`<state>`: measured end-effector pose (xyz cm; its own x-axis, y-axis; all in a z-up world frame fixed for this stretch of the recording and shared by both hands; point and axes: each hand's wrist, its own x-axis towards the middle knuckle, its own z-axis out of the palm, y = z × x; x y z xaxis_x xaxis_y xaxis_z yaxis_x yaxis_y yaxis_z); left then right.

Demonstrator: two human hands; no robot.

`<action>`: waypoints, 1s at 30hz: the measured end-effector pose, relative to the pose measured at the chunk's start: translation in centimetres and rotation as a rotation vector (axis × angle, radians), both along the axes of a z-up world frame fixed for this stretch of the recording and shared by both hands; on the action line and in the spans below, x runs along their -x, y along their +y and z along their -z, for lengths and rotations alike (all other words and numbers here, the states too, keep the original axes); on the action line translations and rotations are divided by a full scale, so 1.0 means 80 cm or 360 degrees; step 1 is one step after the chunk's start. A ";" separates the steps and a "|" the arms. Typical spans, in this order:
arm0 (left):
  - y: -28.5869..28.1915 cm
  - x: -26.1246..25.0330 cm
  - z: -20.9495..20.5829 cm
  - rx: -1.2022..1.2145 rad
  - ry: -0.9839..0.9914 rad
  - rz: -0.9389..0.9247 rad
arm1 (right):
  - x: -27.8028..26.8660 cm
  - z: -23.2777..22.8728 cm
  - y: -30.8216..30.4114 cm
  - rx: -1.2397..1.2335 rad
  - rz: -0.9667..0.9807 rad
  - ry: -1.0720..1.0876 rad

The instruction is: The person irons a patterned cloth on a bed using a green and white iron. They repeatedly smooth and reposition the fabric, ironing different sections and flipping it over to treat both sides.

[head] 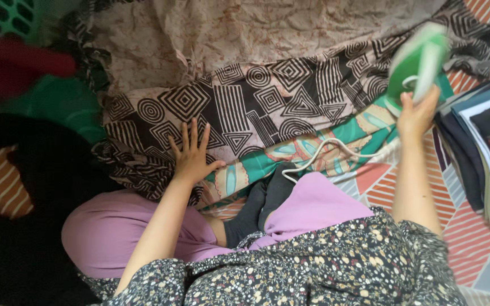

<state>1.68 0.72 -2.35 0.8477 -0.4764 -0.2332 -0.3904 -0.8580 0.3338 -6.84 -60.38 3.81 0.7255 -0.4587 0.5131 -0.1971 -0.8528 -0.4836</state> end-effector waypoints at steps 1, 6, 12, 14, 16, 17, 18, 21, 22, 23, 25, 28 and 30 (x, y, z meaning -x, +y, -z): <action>0.002 -0.001 0.001 0.0000 0.0008 -0.0012 | -0.015 -0.036 0.009 0.0002 -0.0052 0.0221; 0.003 -0.001 0.010 0.0040 -0.0003 -0.0040 | -0.110 -0.123 0.145 0.0281 -0.0267 0.1061; 0.003 -0.001 0.004 0.0073 -0.0011 -0.0244 | -0.101 -0.050 0.364 0.0927 -0.1096 0.1169; 0.004 -0.003 -0.002 0.0037 0.0003 -0.0295 | -0.109 -0.033 0.347 0.0726 -0.1346 0.0721; 0.006 0.000 -0.006 0.0074 -0.0036 -0.0298 | -0.115 -0.018 0.299 0.0853 -0.1271 0.0543; 0.007 -0.001 -0.007 0.0072 -0.0038 -0.0294 | -0.129 -0.020 0.260 0.1096 -0.1077 0.0585; 0.007 -0.001 -0.009 0.0070 -0.0040 -0.0291 | -0.144 -0.023 0.228 0.1140 -0.0712 0.0797; 0.003 -0.004 -0.014 0.0038 0.0020 -0.0292 | -0.155 -0.060 0.135 0.0487 0.0004 0.1020; 0.000 -0.005 -0.016 0.0022 0.0050 -0.0292 | -0.160 -0.059 0.127 0.0402 -0.0046 0.0956; -0.006 -0.006 -0.019 0.0055 0.0021 -0.0293 | -0.164 -0.056 0.126 0.0316 -0.0092 0.0884; -0.019 -0.011 -0.026 0.0117 -0.0041 -0.0298 | -0.163 -0.059 0.128 0.0188 -0.0185 0.0779; -0.063 -0.031 -0.028 0.0438 -0.0388 -0.0160 | -0.143 -0.056 0.182 0.0101 -0.0368 0.0836; -0.092 -0.066 -0.028 0.0655 -0.0641 0.0004 | -0.118 -0.056 0.230 0.0138 -0.0549 0.1049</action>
